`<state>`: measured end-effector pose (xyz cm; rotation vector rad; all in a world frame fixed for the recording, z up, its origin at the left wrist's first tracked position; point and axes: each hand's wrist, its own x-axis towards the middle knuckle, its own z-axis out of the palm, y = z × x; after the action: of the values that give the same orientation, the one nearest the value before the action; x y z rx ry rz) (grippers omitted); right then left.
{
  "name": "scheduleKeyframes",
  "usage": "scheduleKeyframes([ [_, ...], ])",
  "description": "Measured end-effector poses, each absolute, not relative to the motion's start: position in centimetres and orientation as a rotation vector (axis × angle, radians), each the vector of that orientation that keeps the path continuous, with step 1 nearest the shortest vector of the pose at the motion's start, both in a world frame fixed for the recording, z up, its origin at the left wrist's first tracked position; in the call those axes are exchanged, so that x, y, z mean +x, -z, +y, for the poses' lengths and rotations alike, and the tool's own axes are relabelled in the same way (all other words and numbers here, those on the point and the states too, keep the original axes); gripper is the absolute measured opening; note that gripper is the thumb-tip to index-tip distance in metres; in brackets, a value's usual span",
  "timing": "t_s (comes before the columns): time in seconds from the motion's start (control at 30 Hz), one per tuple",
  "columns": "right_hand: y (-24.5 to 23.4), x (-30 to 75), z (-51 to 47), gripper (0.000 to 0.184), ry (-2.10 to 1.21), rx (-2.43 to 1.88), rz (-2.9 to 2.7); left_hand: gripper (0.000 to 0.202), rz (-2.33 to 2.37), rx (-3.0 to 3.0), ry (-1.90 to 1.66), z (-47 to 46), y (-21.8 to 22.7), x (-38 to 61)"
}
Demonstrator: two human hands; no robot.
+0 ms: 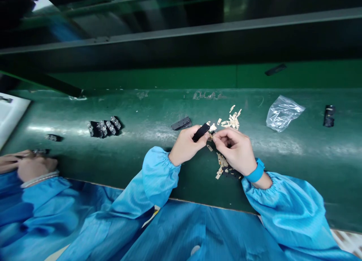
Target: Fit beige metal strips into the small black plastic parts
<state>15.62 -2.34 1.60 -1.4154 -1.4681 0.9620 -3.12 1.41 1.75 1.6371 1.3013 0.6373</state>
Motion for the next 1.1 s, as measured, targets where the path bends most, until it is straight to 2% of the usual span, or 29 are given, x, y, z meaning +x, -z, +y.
scheduleKeyframes([
  [0.1,-1.6,16.2,-2.1,0.011,-0.962,-1.479,-1.362,0.028,1.474,1.671,-0.687,1.9,-1.7,-3.6],
  [0.23,-1.7,16.6,-1.7,0.013,-0.984,-1.519,-1.328,0.042,1.599,1.844,-0.657,2.2,-1.9,-3.9],
  [0.3,-1.8,16.5,-1.7,0.012,-1.008,-1.5,-1.353,0.034,1.569,1.878,-0.622,2.1,-2.1,-3.9],
  [0.37,-1.8,16.5,-1.7,0.012,-1.022,-1.484,-1.389,0.011,1.488,1.837,-0.613,2.0,-2.3,-3.8],
  [0.5,-1.7,16.6,-1.7,0.012,-1.034,-1.47,-1.494,0.026,1.233,1.694,-0.631,2.0,-2.2,-3.7],
  [0.6,-1.7,16.7,-1.7,0.009,-1.018,-1.457,-1.577,0.024,1.225,1.669,-0.567,2.0,-2.1,-3.6],
  [0.77,-2.1,16.3,-2.1,0.005,-0.727,-1.486,-1.601,0.02,1.3,1.664,-0.566,1.7,-2.2,-3.4],
  [1.1,-2.0,15.4,-2.8,0.008,-0.699,-1.513,-1.699,0.016,1.278,1.838,-0.601,0.8,-2.4,-2.9],
])
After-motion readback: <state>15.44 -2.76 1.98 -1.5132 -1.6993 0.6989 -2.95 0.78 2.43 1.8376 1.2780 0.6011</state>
